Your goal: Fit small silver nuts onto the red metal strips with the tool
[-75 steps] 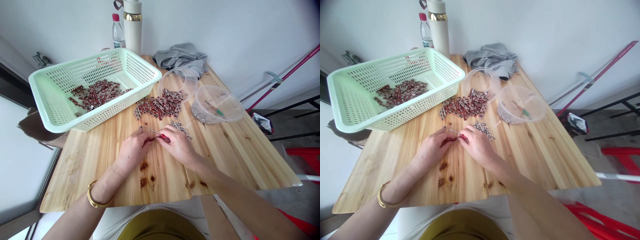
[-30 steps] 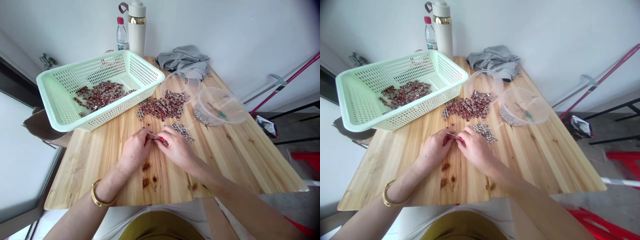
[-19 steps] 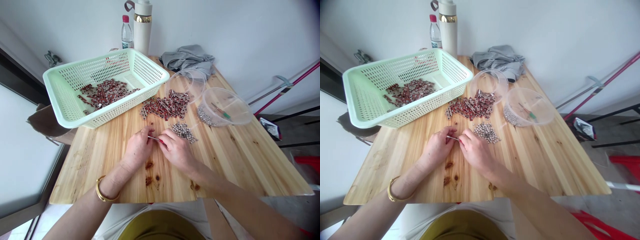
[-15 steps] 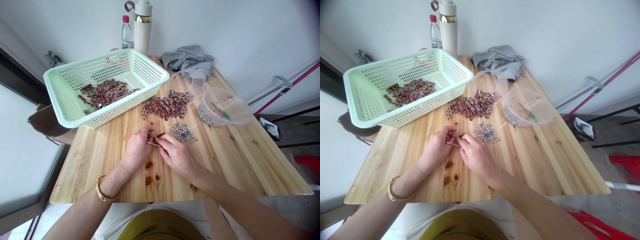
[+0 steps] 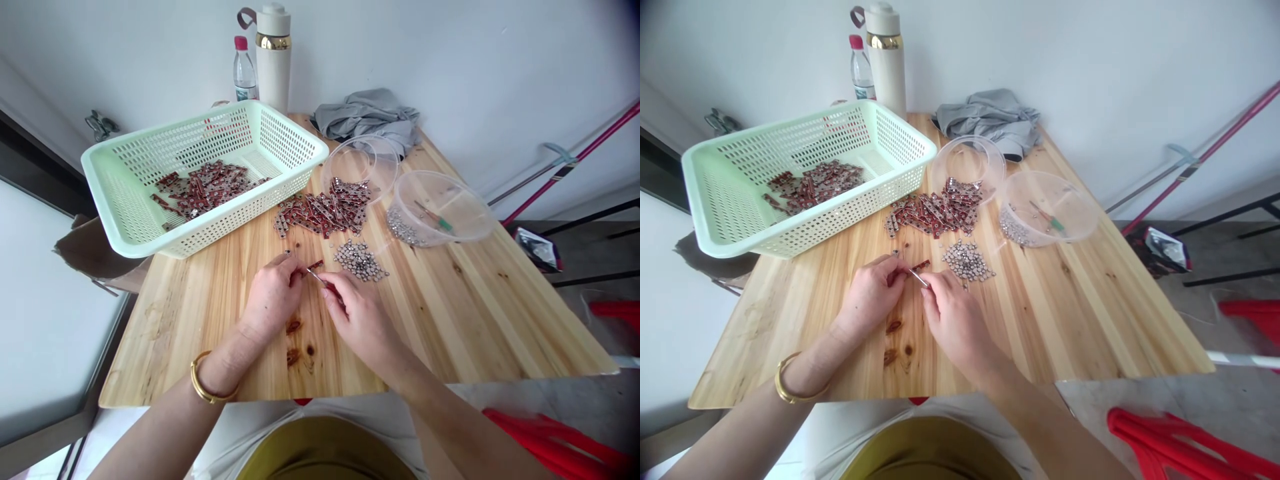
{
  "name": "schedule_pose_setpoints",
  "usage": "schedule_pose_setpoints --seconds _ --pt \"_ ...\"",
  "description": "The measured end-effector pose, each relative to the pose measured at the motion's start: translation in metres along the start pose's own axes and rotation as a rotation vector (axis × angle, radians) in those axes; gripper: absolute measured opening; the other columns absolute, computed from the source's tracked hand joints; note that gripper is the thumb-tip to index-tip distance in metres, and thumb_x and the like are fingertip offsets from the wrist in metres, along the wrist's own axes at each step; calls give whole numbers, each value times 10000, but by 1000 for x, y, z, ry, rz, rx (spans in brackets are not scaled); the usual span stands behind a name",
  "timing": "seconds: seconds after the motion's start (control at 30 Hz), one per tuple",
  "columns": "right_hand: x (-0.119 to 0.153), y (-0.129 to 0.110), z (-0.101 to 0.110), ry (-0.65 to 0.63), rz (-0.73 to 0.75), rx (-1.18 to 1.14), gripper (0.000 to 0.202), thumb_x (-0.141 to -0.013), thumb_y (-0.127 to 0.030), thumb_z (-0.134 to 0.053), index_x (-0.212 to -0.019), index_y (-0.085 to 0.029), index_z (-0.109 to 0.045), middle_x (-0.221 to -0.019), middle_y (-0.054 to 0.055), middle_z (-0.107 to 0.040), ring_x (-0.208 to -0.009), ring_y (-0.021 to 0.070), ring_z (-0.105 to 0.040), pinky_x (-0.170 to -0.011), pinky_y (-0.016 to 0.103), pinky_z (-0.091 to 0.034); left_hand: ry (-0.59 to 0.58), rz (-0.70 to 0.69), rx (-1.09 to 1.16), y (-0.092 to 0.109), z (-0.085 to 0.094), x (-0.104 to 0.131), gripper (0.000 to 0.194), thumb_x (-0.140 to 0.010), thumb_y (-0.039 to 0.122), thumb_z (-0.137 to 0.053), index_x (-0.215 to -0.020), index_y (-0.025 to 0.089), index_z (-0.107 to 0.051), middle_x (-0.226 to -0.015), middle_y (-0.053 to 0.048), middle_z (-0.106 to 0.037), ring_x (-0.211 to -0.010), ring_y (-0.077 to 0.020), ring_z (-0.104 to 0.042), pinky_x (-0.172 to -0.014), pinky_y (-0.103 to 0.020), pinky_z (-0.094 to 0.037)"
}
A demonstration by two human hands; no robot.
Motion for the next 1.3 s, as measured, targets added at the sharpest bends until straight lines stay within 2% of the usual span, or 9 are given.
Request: schedule_pose_setpoints --seconds 0.33,0.57,0.87,0.97,1.3 --pt "7 -5 -10 -52 -17 231 416 -956 -144 -389 -1330 -216 -555 -900 68 -586 -785 193 -612 -707 327 -525 -19 98 17 1 3 -2 165 -788 65 -550 -804 202 -641 -731 4 -689 -663 -150 -633 -668 -258 -492" --pt "8 -7 -12 -94 9 372 413 -948 -141 -395 -1322 -184 -564 -899 72 -599 -736 184 -590 -635 303 -496 -13 110 16 2 3 -1 154 -809 81 -546 -866 196 -631 -785 -11 -711 -699 -158 -660 -673 -258 -500" --pt "6 -10 -8 -128 44 486 437 -913 -95 -413 -1304 -215 -567 -900 54 -604 -676 158 -559 -572 271 -438 -8 92 25 1 1 1 149 -836 101 -540 -903 205 -622 -850 -14 -730 -752 -167 -683 -700 -266 -514" --pt "5 -11 -8 -140 50 522 447 -910 -88 -408 -1306 -227 -562 -921 55 -615 -677 158 -572 -567 273 -447 -4 90 15 1 1 1 149 -829 92 -539 -889 201 -621 -826 -15 -725 -741 -169 -677 -702 -269 -511" --pt "4 -23 -11 -219 56 602 526 -848 3 -405 -1331 -153 -544 -1014 123 -647 -768 220 -616 -575 339 -516 -1 71 -49 2 1 2 162 -820 85 -543 -907 196 -623 -819 -18 -718 -737 -174 -669 -688 -269 -502"
Point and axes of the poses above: each hand's wrist, its own x-axis away from the middle knuckle, its own z-axis out of the back of the hand, y = z × x, the point moved 1 cm from there along -x, towards the middle knuckle
